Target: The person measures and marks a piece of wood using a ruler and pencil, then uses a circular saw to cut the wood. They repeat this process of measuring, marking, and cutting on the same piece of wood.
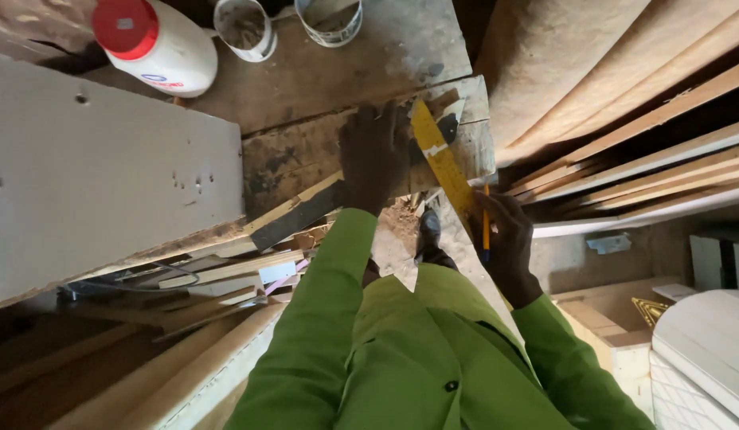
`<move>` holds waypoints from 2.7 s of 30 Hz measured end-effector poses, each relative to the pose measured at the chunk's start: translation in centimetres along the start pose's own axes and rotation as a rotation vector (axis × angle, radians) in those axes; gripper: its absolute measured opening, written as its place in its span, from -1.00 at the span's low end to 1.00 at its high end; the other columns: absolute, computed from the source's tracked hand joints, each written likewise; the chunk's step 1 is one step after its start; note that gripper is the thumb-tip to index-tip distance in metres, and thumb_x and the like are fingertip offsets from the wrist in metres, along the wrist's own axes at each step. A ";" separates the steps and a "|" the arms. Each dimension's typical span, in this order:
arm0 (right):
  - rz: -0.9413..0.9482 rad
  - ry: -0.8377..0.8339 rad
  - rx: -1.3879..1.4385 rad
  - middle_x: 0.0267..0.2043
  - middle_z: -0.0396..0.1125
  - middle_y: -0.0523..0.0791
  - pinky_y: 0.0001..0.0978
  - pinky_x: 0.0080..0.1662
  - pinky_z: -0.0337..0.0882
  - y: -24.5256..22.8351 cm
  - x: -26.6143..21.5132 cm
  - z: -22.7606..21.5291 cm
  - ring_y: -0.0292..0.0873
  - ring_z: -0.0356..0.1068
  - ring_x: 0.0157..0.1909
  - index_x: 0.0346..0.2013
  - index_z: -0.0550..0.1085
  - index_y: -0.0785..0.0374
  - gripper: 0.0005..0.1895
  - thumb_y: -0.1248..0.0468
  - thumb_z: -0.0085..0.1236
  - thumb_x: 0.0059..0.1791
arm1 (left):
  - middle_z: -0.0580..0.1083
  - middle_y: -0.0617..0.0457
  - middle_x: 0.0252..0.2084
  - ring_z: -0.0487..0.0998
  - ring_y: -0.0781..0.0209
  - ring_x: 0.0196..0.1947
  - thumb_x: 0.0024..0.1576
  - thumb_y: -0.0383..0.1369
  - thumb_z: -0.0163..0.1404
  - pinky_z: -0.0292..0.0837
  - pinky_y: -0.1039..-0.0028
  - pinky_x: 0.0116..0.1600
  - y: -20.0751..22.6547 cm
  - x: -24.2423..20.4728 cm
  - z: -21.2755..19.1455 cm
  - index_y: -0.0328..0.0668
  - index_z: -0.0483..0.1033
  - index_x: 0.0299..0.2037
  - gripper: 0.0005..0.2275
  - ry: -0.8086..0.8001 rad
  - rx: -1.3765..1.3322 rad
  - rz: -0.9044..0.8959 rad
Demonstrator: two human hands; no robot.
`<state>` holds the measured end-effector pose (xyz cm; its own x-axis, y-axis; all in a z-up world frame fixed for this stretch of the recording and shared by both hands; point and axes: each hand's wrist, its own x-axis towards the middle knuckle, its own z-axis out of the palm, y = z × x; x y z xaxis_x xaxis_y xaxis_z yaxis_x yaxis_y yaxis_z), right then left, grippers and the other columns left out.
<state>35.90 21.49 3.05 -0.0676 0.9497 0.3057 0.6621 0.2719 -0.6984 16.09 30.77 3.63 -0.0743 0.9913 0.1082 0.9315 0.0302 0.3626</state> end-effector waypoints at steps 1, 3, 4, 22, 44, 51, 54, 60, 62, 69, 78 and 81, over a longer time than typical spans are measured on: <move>0.005 -0.001 -0.001 -0.35 0.28 -0.08 -0.33 -0.32 0.38 -0.2 0.1 -0.1 -0.03 0.36 -0.35 -0.23 0.46 0.18 -0.72 0.20 0.18 -0.20 | 0.36 -0.05 -0.28 0.43 -0.01 -0.22 -0.02 -0.14 -0.08 0.30 0.22 -0.15 -0.1 -0.1 0.1 0.04 0.36 -0.10 -0.70 -0.005 -0.001 0.001; 0.009 -0.002 0.022 -0.41 0.28 -0.02 -0.29 -0.41 0.36 -0.7 0.1 -0.3 0.01 0.34 -0.43 -0.27 0.47 0.26 -0.77 0.30 0.18 -0.21 | 0.33 -0.06 -0.36 0.41 -0.05 -0.30 -0.07 -0.19 -0.05 0.31 0.21 -0.23 -0.2 -0.5 0.2 -0.03 0.36 -0.13 -0.70 0.164 -0.017 0.069; 0.016 -0.004 0.021 -0.41 0.28 -0.02 -0.29 -0.41 0.36 -0.6 0.1 -0.2 0.01 0.34 -0.43 -0.27 0.47 0.26 -0.77 0.30 0.18 -0.21 | 0.33 -0.06 -0.36 0.41 -0.05 -0.30 -0.07 -0.19 -0.05 0.31 0.21 -0.23 -0.2 -0.4 0.3 -0.03 0.36 -0.13 -0.70 0.158 -0.018 0.069; 0.076 -0.102 -0.121 -0.34 0.22 -0.05 -0.19 -0.39 0.39 0.1 -1.4 2.8 0.00 0.32 -0.43 -0.20 0.40 0.29 -0.39 -0.12 0.17 -0.30 | 0.32 -0.07 -0.32 0.40 -0.03 -0.22 -0.20 -0.15 0.08 0.27 0.18 -0.09 -0.2 -1.2 1.1 -0.11 0.35 -0.21 -0.61 0.275 -0.023 -0.163; 0.137 -0.041 0.111 -0.37 0.23 0.10 -0.28 -0.43 0.32 -1.2 -1.0 0.9 0.09 0.30 -0.38 -0.26 0.39 0.43 -0.53 0.26 0.32 -0.35 | 0.31 -0.06 -0.17 0.37 0.05 -0.18 -0.02 -0.06 -0.12 0.16 0.27 -0.12 -2.9 -3.6 0.0 -0.16 0.28 -0.05 -0.57 0.393 -0.079 0.066; 0.126 -0.142 0.089 -0.38 0.23 0.08 -0.36 -0.51 0.38 -1.6 -0.7 1.3 0.05 0.32 -0.45 -0.21 0.40 0.43 -0.48 0.17 0.30 -0.32 | 0.30 0.01 -0.30 0.40 0.02 -0.24 -0.19 -0.01 0.03 0.25 0.17 -0.13 -3.9 -2.8 1.6 0.00 0.30 -0.11 -0.53 0.222 0.155 -0.024; 0.135 -0.181 0.115 -0.37 0.23 0.08 -0.35 -0.49 0.39 -1.7 -0.6 1.3 0.05 0.32 -0.43 -0.18 0.39 0.41 -0.49 0.16 0.28 -0.30 | 0.31 -0.02 -0.33 0.42 0.01 -0.26 -0.10 -0.03 0.00 0.28 0.19 -0.13 -3.4 -2.3 0.6 0.00 0.33 -0.19 -0.63 0.168 0.103 -0.099; 0.110 -0.247 0.037 -0.37 0.23 0.07 -0.25 -0.44 0.39 -1.7 -0.4 0.9 0.08 0.33 -0.38 -0.18 0.39 0.39 -0.51 0.15 0.24 -0.28 | 0.26 0.05 -0.38 0.39 0.01 -0.34 -0.23 0.00 0.03 0.26 0.22 -0.25 -3.5 -2.5 0.4 0.05 0.38 -0.23 -0.59 0.231 0.020 -0.063; 0.089 -0.248 0.059 -0.39 0.24 0.07 -0.26 -0.45 0.39 -2.5 0.0 0.2 0.08 0.32 -0.41 -0.18 0.39 0.40 -0.53 0.18 0.24 -0.27 | 0.26 0.03 -0.38 0.39 0.00 -0.34 -0.22 0.01 0.02 0.28 0.22 -0.25 -3.3 -2.5 0.2 0.04 0.38 -0.25 -0.60 0.238 0.003 -0.073; 0.059 -0.079 0.009 -0.40 0.29 -0.02 -0.32 -0.36 0.36 -2.1 0.4 -0.8 -0.01 0.33 -0.38 -0.23 0.45 0.32 -0.79 0.29 0.08 -0.11 | 0.25 -0.01 -0.36 0.40 0.02 -0.32 -0.15 -0.05 0.01 0.30 0.22 -0.21 -3.0 -2.5 0.0 0.02 0.38 -0.25 -0.66 0.287 -0.018 -0.104; 0.106 0.003 0.379 -0.44 0.21 0.07 -0.26 -0.24 0.27 -2.7 3.6 -0.3 -0.07 0.26 -0.36 -0.18 0.38 0.47 -0.55 0.11 -0.33 0.04 | 0.26 -0.03 -0.35 0.41 0.00 -0.28 -0.09 -0.04 -0.05 0.33 0.14 -0.15 -3.3 -2.6 0.8 0.01 0.37 -0.24 -0.68 0.259 0.010 -0.075; 0.261 -0.036 0.559 -0.53 0.16 -0.03 -0.39 -0.32 0.30 -2.2 5.0 0.8 -0.20 0.23 -0.44 -0.28 0.39 0.40 -0.69 0.20 -0.24 0.04 | 0.26 -0.04 -0.35 0.42 -0.01 -0.27 -0.08 0.01 -0.08 0.33 0.11 -0.12 -3.2 -2.6 0.7 0.03 0.37 -0.24 -0.66 0.254 -0.006 -0.102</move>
<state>33.51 25.80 5.64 0.0124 0.9979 0.0637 0.1696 0.0606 -0.9836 13.52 28.15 1.52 -0.2556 0.9193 0.2991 0.9124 0.1271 0.3891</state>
